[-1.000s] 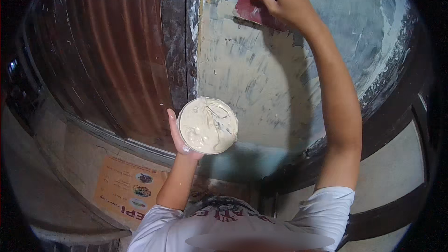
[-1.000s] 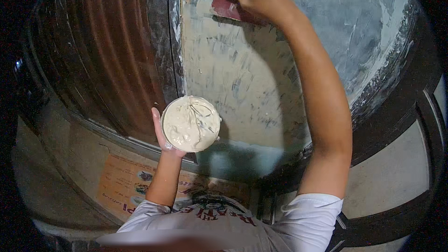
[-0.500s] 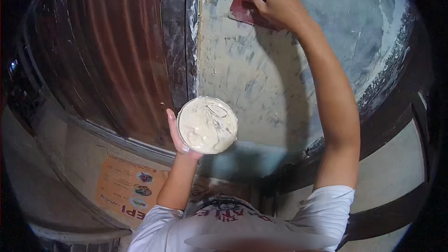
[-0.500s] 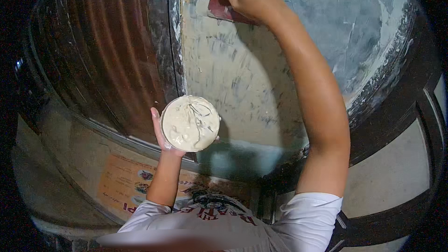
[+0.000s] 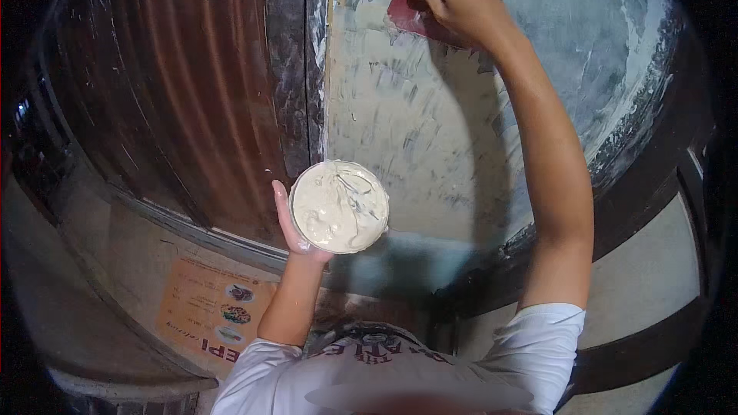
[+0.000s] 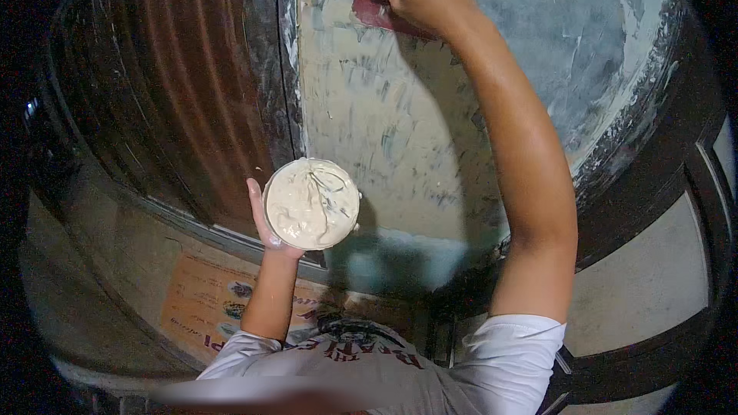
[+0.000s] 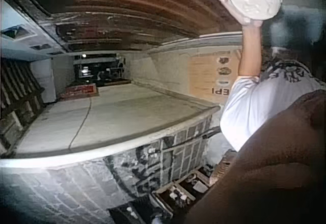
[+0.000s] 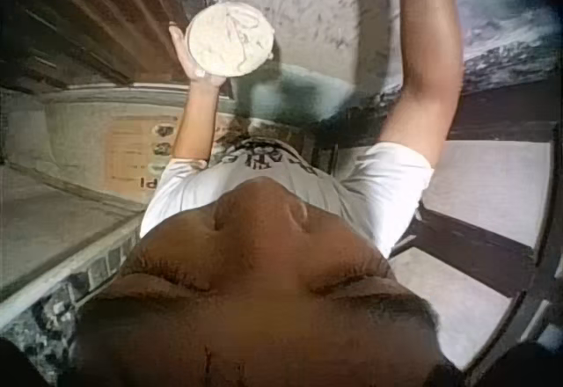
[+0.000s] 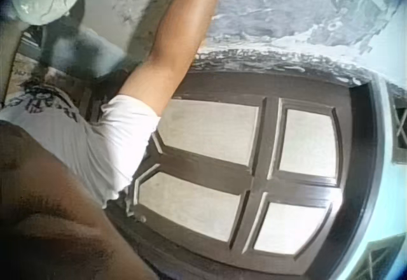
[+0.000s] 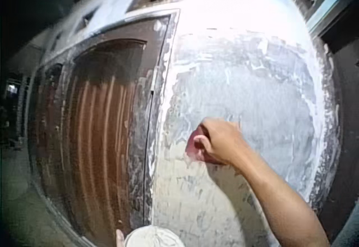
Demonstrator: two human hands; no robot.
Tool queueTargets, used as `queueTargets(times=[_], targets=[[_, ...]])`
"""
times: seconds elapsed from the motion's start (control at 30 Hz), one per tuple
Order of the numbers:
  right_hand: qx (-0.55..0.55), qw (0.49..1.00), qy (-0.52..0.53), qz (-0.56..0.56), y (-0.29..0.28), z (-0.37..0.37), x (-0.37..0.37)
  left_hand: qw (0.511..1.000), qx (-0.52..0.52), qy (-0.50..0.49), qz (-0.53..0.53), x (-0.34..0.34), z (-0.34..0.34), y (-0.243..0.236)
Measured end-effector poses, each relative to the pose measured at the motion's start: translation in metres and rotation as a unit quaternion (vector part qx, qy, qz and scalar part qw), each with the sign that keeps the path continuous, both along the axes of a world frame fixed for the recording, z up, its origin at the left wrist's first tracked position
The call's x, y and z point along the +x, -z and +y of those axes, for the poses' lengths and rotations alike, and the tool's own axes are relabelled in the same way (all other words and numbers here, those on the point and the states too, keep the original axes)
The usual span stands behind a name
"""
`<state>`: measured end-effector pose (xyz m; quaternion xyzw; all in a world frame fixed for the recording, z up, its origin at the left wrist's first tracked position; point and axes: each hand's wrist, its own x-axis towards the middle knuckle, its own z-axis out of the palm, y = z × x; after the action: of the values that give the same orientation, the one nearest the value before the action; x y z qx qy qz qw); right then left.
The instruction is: The person applies wall putty to a plaster wall surface using a putty knife to scoop putty from a bowl and spread it onto the wall.
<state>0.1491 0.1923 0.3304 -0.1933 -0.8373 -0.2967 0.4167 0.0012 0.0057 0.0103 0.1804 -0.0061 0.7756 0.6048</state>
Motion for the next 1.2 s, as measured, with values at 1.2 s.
queueTargets(times=[1.2], targets=[[0.001, 0.999, 0.020, 0.028, -0.010, 0.009, 0.022, 1.000, 0.012, 0.007, 0.012, 0.007, -0.003, 0.004]])
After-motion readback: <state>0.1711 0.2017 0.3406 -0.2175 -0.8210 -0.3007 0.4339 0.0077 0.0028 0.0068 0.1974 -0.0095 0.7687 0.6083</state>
